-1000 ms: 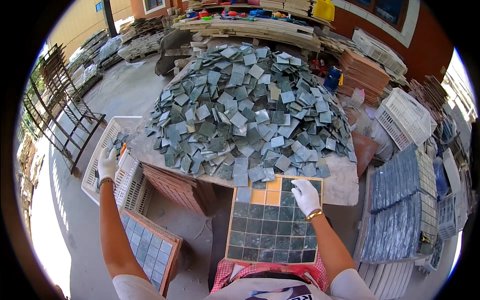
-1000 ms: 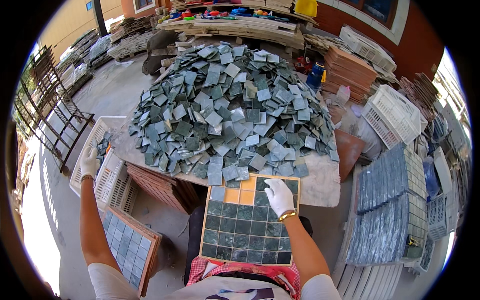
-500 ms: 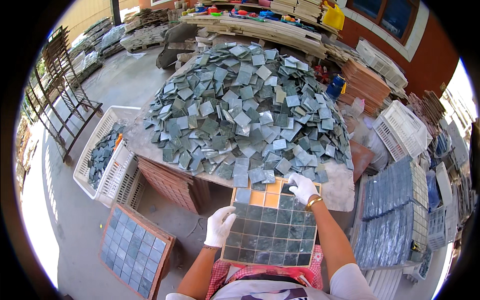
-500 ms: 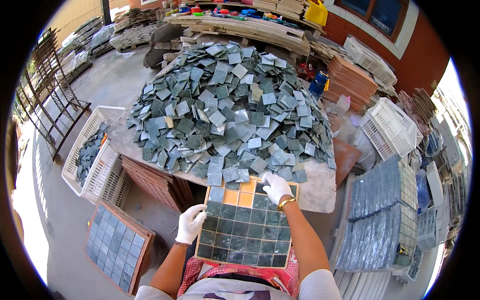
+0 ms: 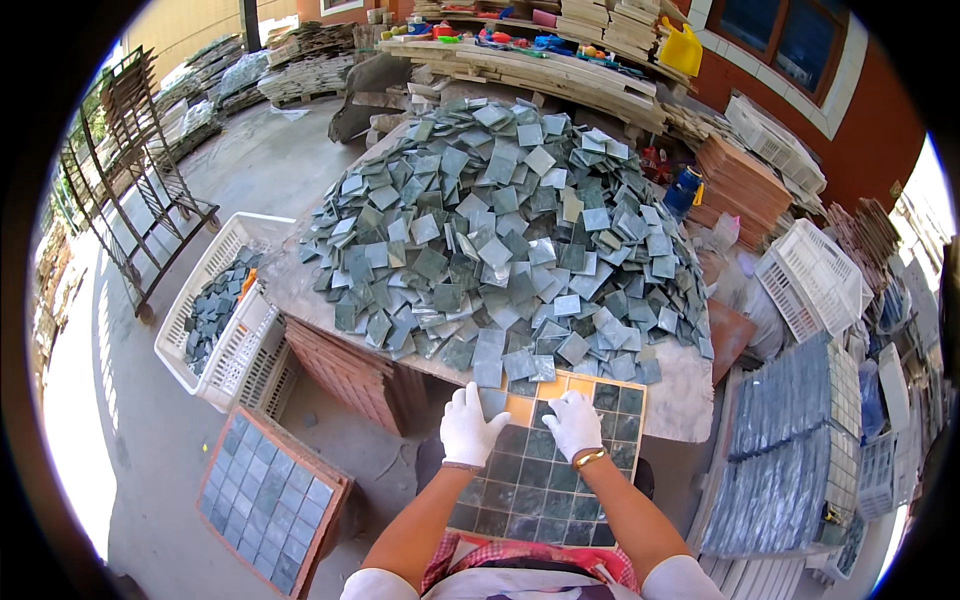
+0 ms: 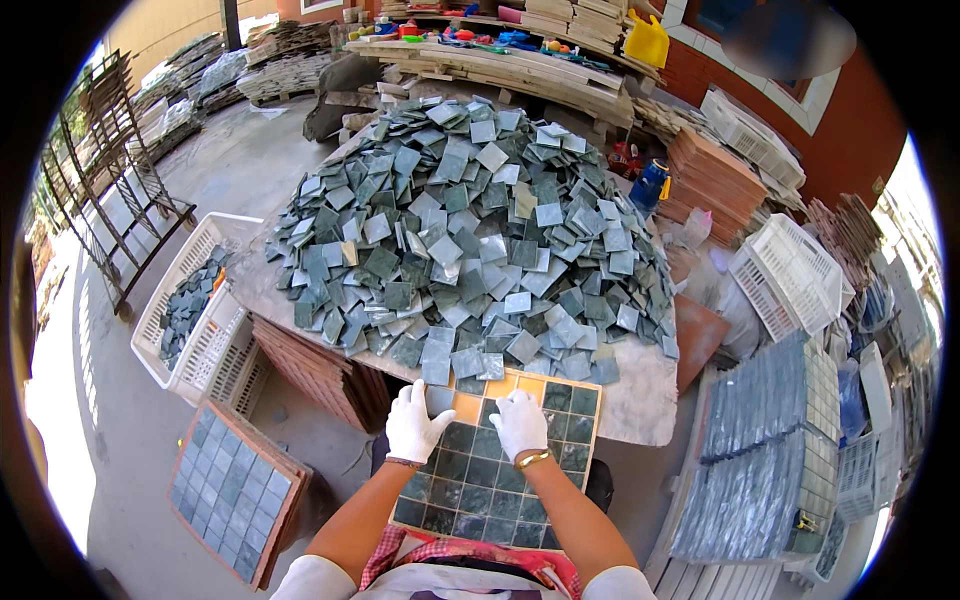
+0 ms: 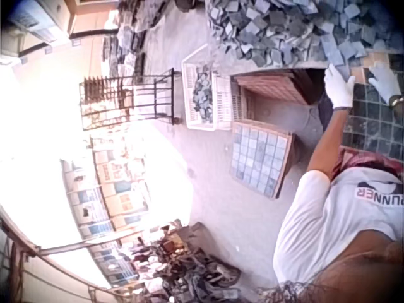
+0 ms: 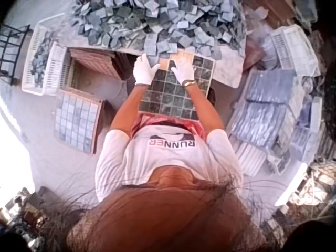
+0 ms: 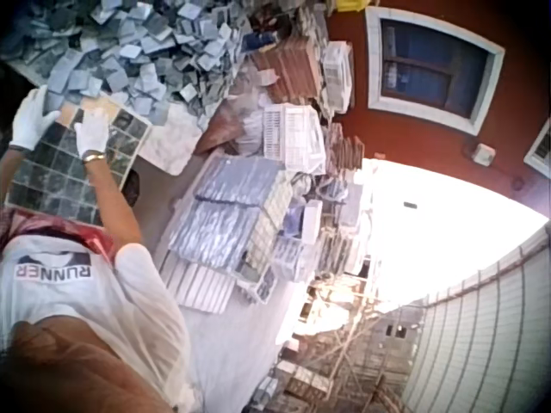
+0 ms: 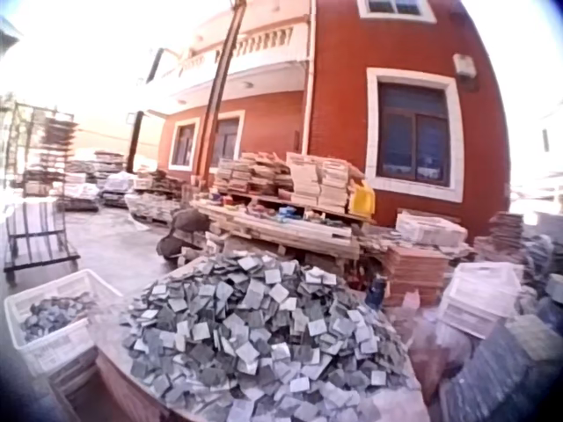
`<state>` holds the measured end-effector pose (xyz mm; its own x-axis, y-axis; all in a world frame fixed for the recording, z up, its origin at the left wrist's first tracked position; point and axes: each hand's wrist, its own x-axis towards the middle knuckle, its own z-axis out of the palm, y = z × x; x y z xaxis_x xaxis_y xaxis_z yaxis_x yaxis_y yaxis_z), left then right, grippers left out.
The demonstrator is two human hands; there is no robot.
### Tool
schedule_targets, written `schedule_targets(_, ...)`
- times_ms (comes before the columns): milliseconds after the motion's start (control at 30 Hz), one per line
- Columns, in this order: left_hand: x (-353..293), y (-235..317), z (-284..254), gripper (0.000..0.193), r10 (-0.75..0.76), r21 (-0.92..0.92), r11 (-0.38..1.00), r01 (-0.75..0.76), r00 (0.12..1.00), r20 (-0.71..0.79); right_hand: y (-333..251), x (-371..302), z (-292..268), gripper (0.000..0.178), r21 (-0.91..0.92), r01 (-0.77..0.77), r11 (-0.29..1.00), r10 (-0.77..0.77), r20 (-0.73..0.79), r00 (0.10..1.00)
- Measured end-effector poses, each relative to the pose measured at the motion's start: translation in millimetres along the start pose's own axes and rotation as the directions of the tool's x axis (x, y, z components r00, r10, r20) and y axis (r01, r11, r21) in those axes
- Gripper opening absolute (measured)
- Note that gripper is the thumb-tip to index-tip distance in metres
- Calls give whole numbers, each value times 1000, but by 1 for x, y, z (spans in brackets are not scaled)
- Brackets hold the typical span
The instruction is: The person places small square tiles into a grid frame, filling empty slots one by one. They handle the frame, flip it to check alignment, and continue placing tiles from a nearby pile until the grid is filled.
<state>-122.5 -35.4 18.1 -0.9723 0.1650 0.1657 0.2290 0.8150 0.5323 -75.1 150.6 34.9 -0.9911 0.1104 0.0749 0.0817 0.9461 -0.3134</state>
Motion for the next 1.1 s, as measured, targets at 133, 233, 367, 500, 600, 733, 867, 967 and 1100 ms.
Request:
schedule_targets(133,6,11,8,70,-51,133,990,46,998,31,0,15,-16,36,41,-13,999,10,80,997)
schedule_targets(233,4,12,8,64,-33,149,988,30,999,13,2,44,-20,45,5,136,991,-134,-132,982)
schedule_targets(367,1,6,11,53,43,105,994,-44,999,13,20,75,-13,31,-106,253,962,-249,53,967)
schedule_targets(500,2,13,3,49,7,105,994,-11,999,39,38,80,-12,19,27,260,965,-254,-144,957)
schedule_targets(600,6,14,6,53,-56,80,995,53,998,36,50,75,-31,26,419,115,901,-80,-100,992)
schedule_targets(733,11,15,10,56,-147,97,985,142,988,50,68,68,-48,24,434,-25,901,-34,127,991)
schedule_targets(867,12,19,14,56,-169,42,985,168,985,23,99,58,-43,23,387,3,922,-42,94,995)
schedule_targets(967,9,16,16,57,-142,5,990,142,989,-29,95,49,-34,23,262,71,962,-83,34,996)
schedule_targets(1100,6,8,20,58,-89,-54,995,84,993,-82,79,31,-22,29,176,80,981,-73,-41,996)
